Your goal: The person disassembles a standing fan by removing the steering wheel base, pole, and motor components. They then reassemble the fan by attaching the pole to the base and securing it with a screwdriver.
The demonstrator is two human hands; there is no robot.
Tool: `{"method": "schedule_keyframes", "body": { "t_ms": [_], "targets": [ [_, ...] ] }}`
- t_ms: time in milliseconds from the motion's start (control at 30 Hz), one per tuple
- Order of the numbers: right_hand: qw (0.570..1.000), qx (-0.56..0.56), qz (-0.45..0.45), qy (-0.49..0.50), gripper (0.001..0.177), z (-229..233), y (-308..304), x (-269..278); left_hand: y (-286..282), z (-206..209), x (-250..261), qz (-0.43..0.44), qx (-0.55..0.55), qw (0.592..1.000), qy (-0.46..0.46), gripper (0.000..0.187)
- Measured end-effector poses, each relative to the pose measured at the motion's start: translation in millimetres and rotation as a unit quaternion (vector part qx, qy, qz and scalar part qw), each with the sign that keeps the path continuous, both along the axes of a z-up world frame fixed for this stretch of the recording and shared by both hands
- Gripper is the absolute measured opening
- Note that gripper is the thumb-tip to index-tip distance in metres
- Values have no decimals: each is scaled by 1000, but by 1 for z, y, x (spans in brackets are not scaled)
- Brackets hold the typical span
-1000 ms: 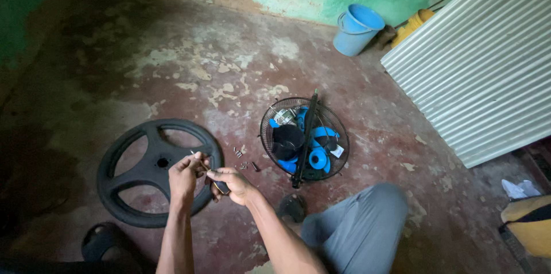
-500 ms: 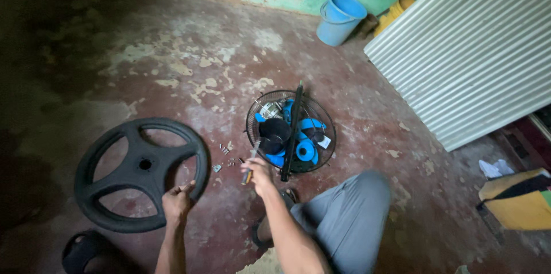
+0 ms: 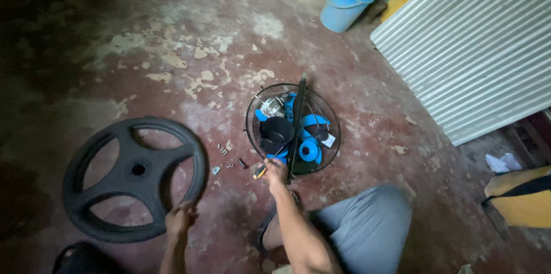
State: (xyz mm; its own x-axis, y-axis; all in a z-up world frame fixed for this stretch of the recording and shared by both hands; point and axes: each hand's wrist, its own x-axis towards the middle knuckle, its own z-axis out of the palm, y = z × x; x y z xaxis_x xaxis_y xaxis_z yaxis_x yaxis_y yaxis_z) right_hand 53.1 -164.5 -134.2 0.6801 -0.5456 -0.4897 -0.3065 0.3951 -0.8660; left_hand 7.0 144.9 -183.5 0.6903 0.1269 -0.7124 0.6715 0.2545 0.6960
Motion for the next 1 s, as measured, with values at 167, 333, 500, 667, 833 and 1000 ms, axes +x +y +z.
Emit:
{"method": "schedule_keyframes", "body": {
  "t_ms": [167, 333, 500, 667, 833, 1000],
  "targets": [
    [938, -340, -49, 41, 19, 10, -65, 65, 1, -11, -1, 36, 11, 998, 56, 24],
    [923, -380, -15, -52, 17, -1, -97, 118, -1, -32, 3, 36, -6, 997, 66, 18],
    [859, -491, 123, 79, 15, -32, -102, 132, 10, -44, 13, -5, 32, 988, 152, 18],
    [776, -498, 290, 257, 24, -50, -109, 140, 20, -52, 23, -46, 68, 968, 239, 20],
    [730, -499, 350, 309, 27, -54, -106, 142, 30, -52, 14, -37, 86, 989, 113, 30],
    [751, -550, 233, 281, 32, -34, -92, 151, 29, -62, 23, -37, 75, 991, 101, 27]
  ]
}}
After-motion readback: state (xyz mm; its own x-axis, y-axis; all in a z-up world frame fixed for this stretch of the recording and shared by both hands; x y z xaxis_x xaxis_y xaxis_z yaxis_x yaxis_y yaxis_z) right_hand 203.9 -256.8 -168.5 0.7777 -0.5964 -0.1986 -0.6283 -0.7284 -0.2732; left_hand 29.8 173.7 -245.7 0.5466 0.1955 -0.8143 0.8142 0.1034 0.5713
